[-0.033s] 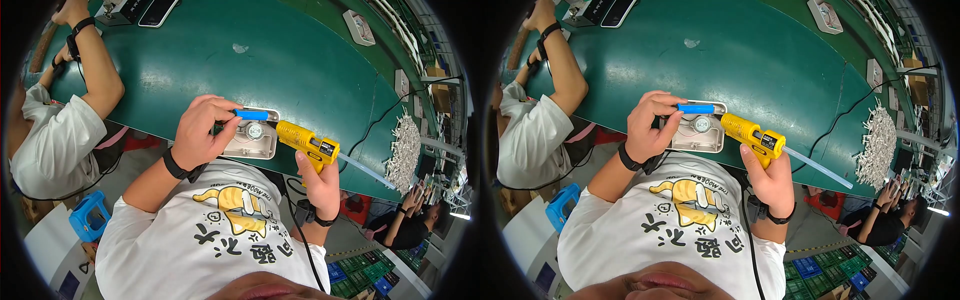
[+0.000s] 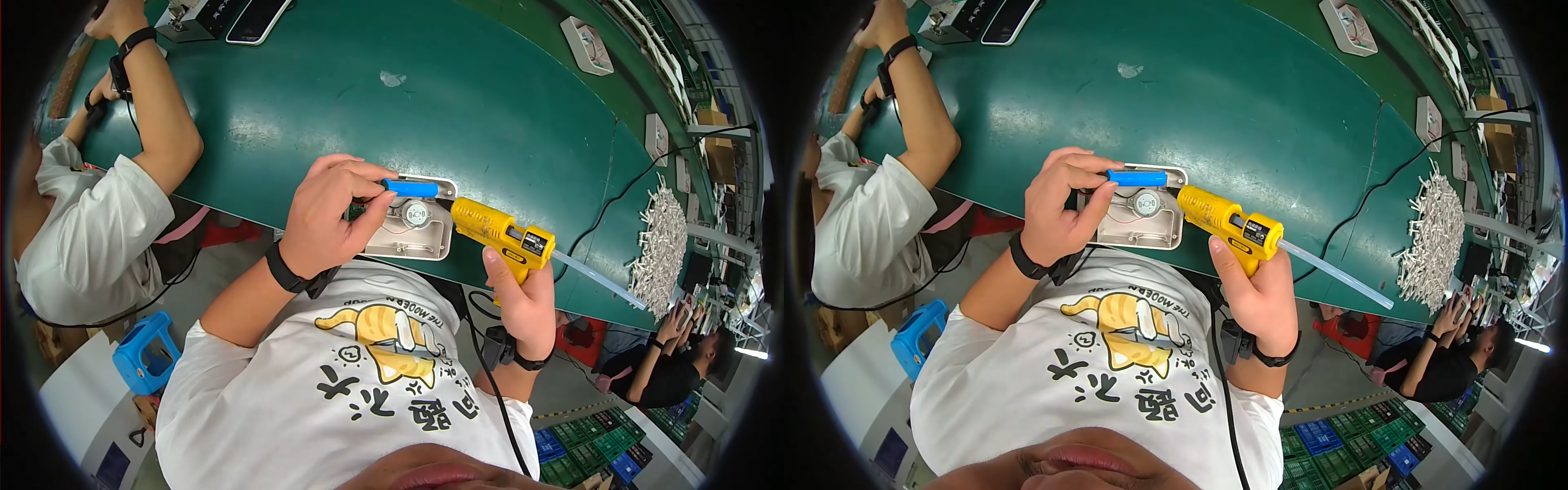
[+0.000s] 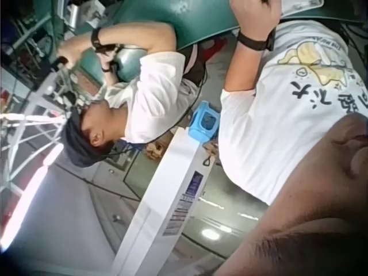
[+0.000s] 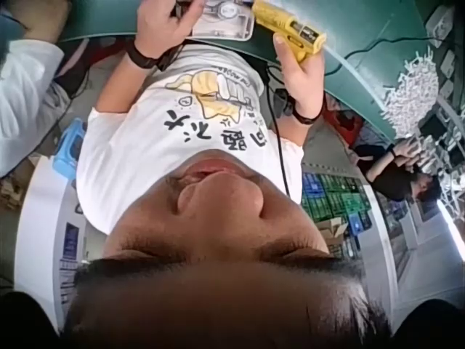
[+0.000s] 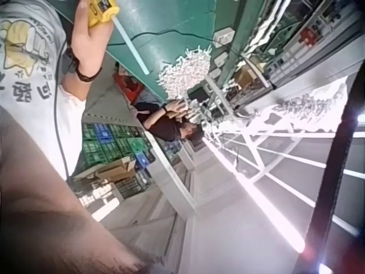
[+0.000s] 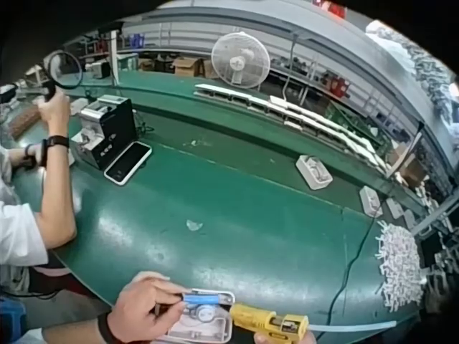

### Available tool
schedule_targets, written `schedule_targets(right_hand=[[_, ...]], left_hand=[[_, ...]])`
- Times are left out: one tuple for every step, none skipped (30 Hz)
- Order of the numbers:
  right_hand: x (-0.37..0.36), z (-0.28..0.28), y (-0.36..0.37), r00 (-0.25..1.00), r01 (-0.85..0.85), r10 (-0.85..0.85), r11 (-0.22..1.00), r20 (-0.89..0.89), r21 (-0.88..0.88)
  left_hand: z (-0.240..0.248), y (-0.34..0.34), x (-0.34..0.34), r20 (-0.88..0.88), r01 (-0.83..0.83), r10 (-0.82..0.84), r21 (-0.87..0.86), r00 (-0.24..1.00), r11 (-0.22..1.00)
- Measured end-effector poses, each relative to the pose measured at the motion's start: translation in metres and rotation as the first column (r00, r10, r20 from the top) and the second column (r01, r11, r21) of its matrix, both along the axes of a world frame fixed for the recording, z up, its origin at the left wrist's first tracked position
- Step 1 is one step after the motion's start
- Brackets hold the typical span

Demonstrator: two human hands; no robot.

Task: Using a hot glue gun to apply adhesive to small components and placing them on a conveyor belt.

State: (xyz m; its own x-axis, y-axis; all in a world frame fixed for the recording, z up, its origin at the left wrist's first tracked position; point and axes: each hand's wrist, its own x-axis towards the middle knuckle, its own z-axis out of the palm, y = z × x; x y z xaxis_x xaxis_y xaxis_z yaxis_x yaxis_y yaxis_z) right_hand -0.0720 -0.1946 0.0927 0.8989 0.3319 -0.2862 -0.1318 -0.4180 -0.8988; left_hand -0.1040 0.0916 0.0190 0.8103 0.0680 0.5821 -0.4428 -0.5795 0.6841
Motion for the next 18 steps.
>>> schedule_targets(right_hand=[[0.000,0.002,-0.001,1.000,-0.005,0.005,1.000,-0.008,-0.009],[0.001,0.003,-0.001,1.000,-0.010,0.010,1.000,-0.017,-0.017],[0.001,0.004,-0.002,1.000,-0.014,0.013,1.000,-0.025,-0.025],[0.001,0.003,-0.004,1.000,-0.014,0.014,1.000,-0.025,-0.025],[0.000,0.002,-0.006,0.999,0.003,-0.003,1.000,-0.044,0.001],[0.000,0.000,-0.008,0.998,0.020,-0.018,0.999,-0.064,0.026],[0.000,-0.002,-0.010,0.996,0.038,-0.034,0.998,-0.084,0.051],[0.001,-0.003,-0.011,0.996,0.038,-0.034,0.998,-0.084,0.051],[0.003,-0.004,-0.012,0.997,0.024,-0.020,0.998,-0.081,0.056],[0.006,-0.005,-0.012,0.997,0.010,-0.006,0.998,-0.077,0.061],[0.008,-0.006,-0.012,0.997,-0.003,0.008,0.998,-0.074,0.065],[0.009,-0.008,-0.010,0.997,-0.002,0.007,0.998,-0.075,0.065],[0.010,-0.010,-0.006,0.998,0.002,0.003,0.998,-0.068,0.068],[0.010,-0.012,-0.002,0.998,0.006,-0.001,0.997,-0.062,0.072],[0.010,-0.013,0.001,0.998,0.009,-0.005,0.997,-0.055,0.075],[0.011,-0.013,0.003,0.998,0.009,-0.005,0.997,-0.056,0.076],[0.012,-0.013,0.005,0.999,0.009,-0.006,0.998,-0.035,0.066],[0.013,-0.011,0.007,1.000,0.007,-0.007,0.998,-0.015,0.055]], left_hand=[[0.001,0.000,0.000,-0.001,0.000,0.000,0.017,1.000,1.000],[0.002,0.000,0.000,-0.002,-0.002,0.002,0.017,1.000,1.000],[0.003,0.000,0.000,-0.033,0.009,-0.008,0.031,0.999,0.999],[0.004,0.001,0.000,-0.064,0.021,-0.018,0.045,0.998,0.999],[0.006,0.001,0.000,-0.095,0.033,-0.027,0.058,0.995,0.998],[0.009,0.001,0.000,-0.095,0.032,-0.026,0.058,0.995,0.998],[0.014,0.002,0.000,-0.078,0.000,0.008,0.102,0.997,0.995],[0.019,0.001,0.000,-0.059,-0.032,0.041,0.144,0.997,0.989],[0.021,0.001,0.000,-0.040,-0.064,0.072,0.185,0.997,0.981],[0.022,0.001,0.000,-0.040,-0.063,0.072,0.185,0.997,0.981],[0.022,0.001,0.001,-0.085,-0.076,0.092,0.177,0.992,0.981],[0.022,0.002,0.001,-0.130,-0.089,0.112,0.169,0.985,0.982],[0.022,0.002,0.002,-0.175,-0.103,0.132,0.163,0.976,0.981],[0.022,0.003,0.003,-0.175,-0.102,0.131,0.164,0.976,0.981],[0.020,0.004,0.004,-0.234,-0.082,0.102,0.094,0.967,0.992],[0.019,0.005,0.005,-0.290,-0.066,0.070,0.023,0.954,0.998],[0.018,0.005,0.006,-0.343,-0.053,0.033,-0.050,0.939,0.997],[0.020,0.006,0.008,-0.344,-0.054,0.034,-0.050,0.939,0.997]])
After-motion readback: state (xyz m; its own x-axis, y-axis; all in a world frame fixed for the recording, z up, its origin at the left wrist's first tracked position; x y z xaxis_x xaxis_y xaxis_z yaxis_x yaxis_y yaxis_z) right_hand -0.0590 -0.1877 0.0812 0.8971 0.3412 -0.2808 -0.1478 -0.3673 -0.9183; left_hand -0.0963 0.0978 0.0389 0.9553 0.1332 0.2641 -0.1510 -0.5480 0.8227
